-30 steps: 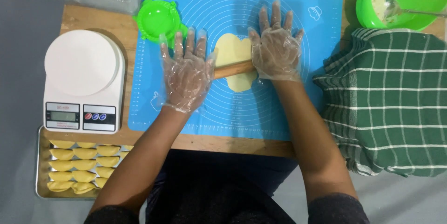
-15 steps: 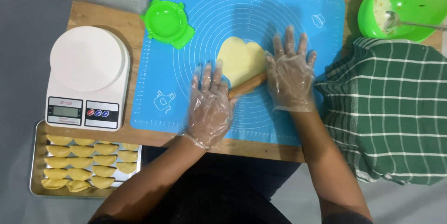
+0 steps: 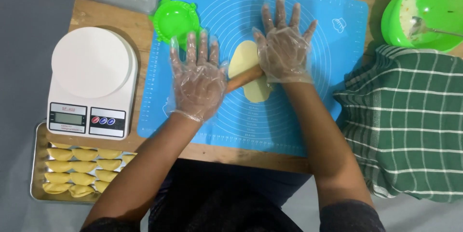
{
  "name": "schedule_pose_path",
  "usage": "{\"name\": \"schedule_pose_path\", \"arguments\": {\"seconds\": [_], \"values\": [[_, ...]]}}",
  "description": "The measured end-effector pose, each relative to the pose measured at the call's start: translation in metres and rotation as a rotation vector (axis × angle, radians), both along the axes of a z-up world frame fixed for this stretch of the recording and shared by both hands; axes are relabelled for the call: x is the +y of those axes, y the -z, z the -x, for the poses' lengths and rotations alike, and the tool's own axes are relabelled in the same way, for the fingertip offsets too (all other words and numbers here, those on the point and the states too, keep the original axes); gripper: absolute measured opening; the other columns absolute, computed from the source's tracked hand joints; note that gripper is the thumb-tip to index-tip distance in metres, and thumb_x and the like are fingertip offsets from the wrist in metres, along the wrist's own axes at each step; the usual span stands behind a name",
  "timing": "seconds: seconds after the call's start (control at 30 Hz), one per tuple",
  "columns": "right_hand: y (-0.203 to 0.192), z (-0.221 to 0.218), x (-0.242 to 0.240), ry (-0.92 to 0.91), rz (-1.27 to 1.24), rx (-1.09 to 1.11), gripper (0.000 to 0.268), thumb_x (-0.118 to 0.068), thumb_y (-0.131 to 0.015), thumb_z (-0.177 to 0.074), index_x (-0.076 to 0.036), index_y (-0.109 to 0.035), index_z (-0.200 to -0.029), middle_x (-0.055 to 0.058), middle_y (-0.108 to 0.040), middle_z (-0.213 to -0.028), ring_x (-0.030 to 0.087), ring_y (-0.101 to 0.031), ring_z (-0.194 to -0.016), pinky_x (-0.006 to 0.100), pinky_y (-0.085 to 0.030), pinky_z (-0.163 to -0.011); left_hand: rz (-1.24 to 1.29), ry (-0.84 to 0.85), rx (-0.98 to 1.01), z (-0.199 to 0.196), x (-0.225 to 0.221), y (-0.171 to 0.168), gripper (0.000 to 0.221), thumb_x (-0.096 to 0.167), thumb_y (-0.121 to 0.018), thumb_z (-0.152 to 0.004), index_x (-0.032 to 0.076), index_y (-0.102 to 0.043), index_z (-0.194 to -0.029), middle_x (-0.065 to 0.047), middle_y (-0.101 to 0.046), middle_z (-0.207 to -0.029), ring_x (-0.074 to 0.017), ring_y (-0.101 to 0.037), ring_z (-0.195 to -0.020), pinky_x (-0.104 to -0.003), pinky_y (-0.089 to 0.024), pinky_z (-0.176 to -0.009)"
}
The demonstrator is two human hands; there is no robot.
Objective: Rolling out dough with a rolling pin, adding filling, and using a plastic mold to shape and seal individual pastries.
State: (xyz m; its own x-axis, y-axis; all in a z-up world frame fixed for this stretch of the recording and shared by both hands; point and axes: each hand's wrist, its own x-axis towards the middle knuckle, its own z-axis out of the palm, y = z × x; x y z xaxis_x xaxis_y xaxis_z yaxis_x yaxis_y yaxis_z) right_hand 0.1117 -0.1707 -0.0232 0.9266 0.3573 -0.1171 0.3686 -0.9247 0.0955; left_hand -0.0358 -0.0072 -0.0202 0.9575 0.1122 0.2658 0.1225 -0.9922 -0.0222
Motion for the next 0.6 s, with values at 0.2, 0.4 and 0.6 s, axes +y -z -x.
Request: {"name": "schedule_pose_path", "arguments": {"seconds": [0.2, 0.4, 0.6], "values": [[-0.043, 0.022, 0.001, -0.010, -0.034, 0.044, 0.065, -0.057, -0.016, -0.111, -0.027, -0.005, -0.169, 0.001, 0.011, -0.170, 0.037, 0.000, -0.157, 0.068, -0.010, -0.123, 0.033, 0.144, 0.101, 0.010, -0.006, -0.009, 0.074, 0.059, -0.024, -0.110, 0.008, -0.034, -0.162, -0.016, -0.025, -0.169, -0.0388, -0.021, -0.156, -0.061, -0.010, -0.126], [-0.053, 0.072, -0.037, -0.041, -0.035, 0.059, 0.064, -0.044, -0.028, -0.110, -0.018, -0.014, -0.166, 0.006, 0.002, -0.171, 0.045, -0.005, -0.154, 0.072, -0.016, -0.117, -0.092, 0.245, 0.227, 0.047, -0.015, -0.012, 0.082, 0.064, -0.027, -0.104, 0.007, -0.019, -0.163, -0.022, -0.023, -0.166, -0.0399, -0.024, -0.152, -0.056, -0.019, -0.126], [-0.047, 0.109, -0.072, -0.090, -0.242, 0.031, 0.060, -0.046, -0.026, -0.109, -0.018, -0.040, -0.159, 0.012, -0.018, -0.171, 0.048, -0.014, -0.153, 0.062, -0.023, -0.114, 0.138, 0.336, 0.070, 0.051, -0.011, 0.026, 0.056, 0.032, -0.038, -0.111, 0.006, -0.030, -0.160, -0.016, -0.029, -0.168, -0.0420, -0.015, -0.156, -0.054, -0.007, -0.130]]}}
